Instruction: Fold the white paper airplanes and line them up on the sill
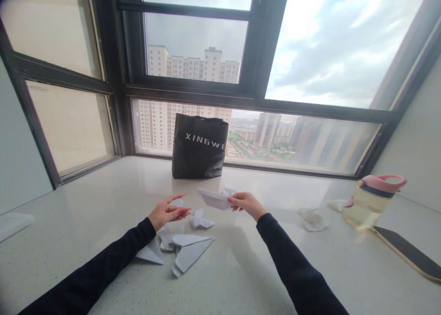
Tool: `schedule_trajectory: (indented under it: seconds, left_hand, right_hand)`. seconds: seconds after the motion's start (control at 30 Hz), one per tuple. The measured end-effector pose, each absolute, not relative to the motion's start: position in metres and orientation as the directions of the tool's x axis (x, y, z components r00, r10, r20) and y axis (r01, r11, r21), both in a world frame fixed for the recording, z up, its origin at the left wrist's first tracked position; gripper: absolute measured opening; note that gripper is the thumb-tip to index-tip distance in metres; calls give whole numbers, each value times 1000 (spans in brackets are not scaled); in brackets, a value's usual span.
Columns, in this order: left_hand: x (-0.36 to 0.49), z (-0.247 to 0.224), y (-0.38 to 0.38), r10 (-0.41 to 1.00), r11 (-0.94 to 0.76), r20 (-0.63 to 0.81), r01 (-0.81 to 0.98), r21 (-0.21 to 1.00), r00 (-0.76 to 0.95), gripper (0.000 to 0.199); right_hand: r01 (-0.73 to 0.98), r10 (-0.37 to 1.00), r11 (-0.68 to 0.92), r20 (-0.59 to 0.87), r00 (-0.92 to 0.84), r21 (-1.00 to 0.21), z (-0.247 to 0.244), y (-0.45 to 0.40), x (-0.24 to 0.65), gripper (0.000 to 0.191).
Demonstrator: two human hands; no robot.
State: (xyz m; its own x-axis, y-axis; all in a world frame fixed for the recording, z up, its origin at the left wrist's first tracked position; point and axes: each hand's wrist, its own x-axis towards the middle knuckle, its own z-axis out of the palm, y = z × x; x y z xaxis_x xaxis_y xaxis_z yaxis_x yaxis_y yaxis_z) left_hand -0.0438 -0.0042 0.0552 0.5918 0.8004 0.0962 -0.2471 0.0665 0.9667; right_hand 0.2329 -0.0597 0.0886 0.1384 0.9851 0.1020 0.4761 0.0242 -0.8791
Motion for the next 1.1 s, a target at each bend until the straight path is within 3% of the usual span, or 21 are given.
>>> schedule_trajectory:
  seconds: [0.2, 0.47, 0.57, 0.73, 0.87, 1.0, 1.1]
  left_hand:
    - [-44, 53, -4, 806, 39, 118, -252, 967, 580, 87]
    - [-44, 54, -1, 830, -31, 151, -226, 974, 537, 81]
    - [-45, 54, 1, 844, -99, 191, -205, 974, 501, 68]
    - [-51, 60, 5, 862, -344, 331, -36, 938, 384, 31]
    - [-56, 69, 5, 824, -516, 428, 181, 837, 371, 20]
    - [-55, 70, 2, 797, -583, 460, 295, 757, 392, 20]
    - [-54, 68, 2, 796, -587, 455, 325, 742, 399, 22]
  right_hand:
    - [617, 985, -116, -8, 174, -778, 66, -67, 276, 31]
    - [822, 941, -83, 226, 250, -563, 51, -55, 280, 9]
    - [872, 906, -69, 335, 258, -485, 46, -53, 282, 5]
    - [916, 823, -44, 505, 260, -400, 39, -54, 284, 21]
    - [920, 757, -14, 597, 265, -391, 47, -55, 282, 24]
    - [904, 681, 4, 663, 311, -428, 66, -52, 264, 27]
    - [859, 790, 111, 569, 229, -500, 78, -53, 226, 33]
